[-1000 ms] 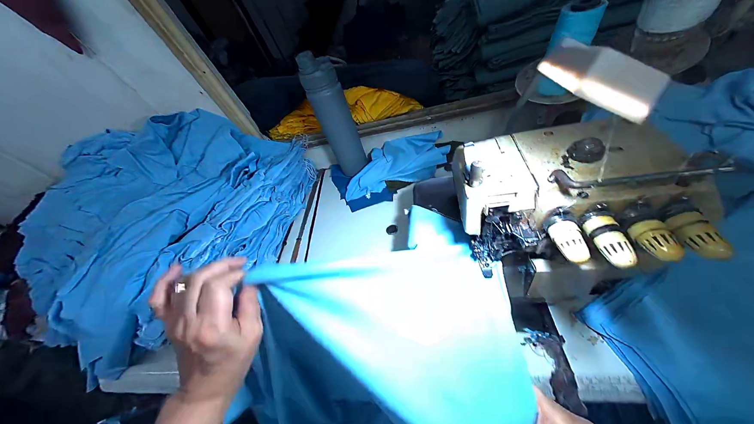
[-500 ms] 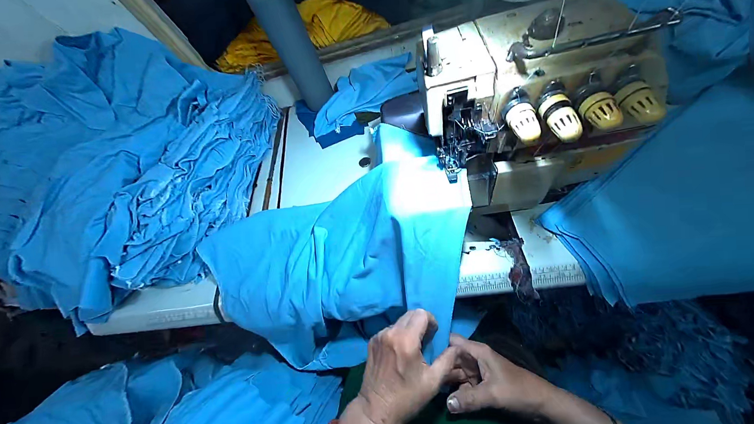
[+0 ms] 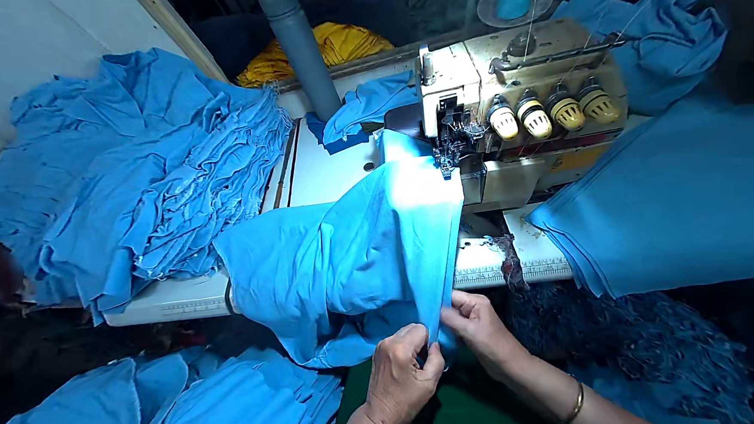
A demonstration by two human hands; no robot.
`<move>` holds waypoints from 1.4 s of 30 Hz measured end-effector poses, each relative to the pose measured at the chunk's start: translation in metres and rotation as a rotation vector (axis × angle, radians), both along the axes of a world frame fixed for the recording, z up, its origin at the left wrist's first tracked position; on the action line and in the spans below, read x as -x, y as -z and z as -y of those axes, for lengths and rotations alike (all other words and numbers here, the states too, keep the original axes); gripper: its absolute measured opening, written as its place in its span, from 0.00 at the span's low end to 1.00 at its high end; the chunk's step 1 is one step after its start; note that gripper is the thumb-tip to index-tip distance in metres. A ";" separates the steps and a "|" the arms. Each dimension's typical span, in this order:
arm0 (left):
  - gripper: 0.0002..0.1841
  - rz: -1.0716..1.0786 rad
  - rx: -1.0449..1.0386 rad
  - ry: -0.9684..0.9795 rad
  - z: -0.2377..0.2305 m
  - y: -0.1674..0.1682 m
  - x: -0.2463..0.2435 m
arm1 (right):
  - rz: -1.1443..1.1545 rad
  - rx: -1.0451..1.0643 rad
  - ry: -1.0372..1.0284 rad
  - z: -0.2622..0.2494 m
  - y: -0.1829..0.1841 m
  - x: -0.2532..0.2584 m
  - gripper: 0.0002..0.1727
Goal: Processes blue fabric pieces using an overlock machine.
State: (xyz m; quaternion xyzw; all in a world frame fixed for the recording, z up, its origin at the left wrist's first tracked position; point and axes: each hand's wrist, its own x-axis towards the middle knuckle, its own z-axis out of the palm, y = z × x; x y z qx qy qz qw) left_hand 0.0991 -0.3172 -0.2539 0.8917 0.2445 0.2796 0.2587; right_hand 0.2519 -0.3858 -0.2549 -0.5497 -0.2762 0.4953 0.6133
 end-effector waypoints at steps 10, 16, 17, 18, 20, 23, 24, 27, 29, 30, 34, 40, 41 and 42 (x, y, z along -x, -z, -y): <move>0.17 -1.058 0.534 -0.131 0.001 -0.016 -0.004 | 0.548 0.581 -0.702 0.009 0.024 0.015 0.25; 0.07 0.136 1.227 -0.787 -0.009 0.004 0.030 | -0.239 0.353 -0.335 0.015 0.020 0.025 0.03; 0.10 0.316 1.374 -0.857 -0.015 -0.006 0.030 | -0.361 0.334 -0.289 0.016 0.015 0.025 0.04; 0.13 0.460 1.461 -0.893 -0.022 -0.017 0.030 | -0.427 0.317 -0.269 0.017 0.009 0.025 0.05; 0.13 0.640 1.504 -0.889 -0.033 -0.040 0.029 | -0.486 0.268 -0.286 0.019 -0.001 0.026 0.07; 0.10 0.551 1.276 -0.576 -0.031 -0.055 0.039 | -0.493 0.189 -0.383 0.026 -0.009 0.026 0.09; 0.08 0.373 1.075 -0.433 -0.029 -0.052 0.048 | -0.475 0.176 -0.422 0.028 -0.010 0.025 0.10; 0.10 -0.215 0.556 -0.214 -0.031 -0.045 0.069 | -0.430 0.240 -0.426 0.031 -0.014 0.026 0.12; 0.09 -0.224 0.634 -0.277 -0.028 -0.049 0.072 | -0.419 0.277 -0.400 0.030 -0.020 0.026 0.13; 0.09 -0.110 0.748 -0.304 -0.026 -0.055 0.072 | -0.412 0.275 -0.398 0.029 -0.026 0.025 0.13; 0.08 0.104 0.937 -0.043 -0.012 -0.083 0.075 | -0.380 0.080 -0.467 0.029 -0.055 0.020 0.13; 0.05 -0.335 -0.067 -0.296 -0.022 -0.062 0.084 | -0.387 0.071 -0.458 0.032 -0.056 0.023 0.10; 0.06 -0.399 -0.055 -0.382 -0.032 -0.058 0.091 | -0.398 0.095 -0.447 0.034 -0.052 0.024 0.10; 0.08 -0.429 0.052 -0.478 -0.043 -0.059 0.097 | -0.405 0.113 -0.437 0.035 -0.050 0.024 0.10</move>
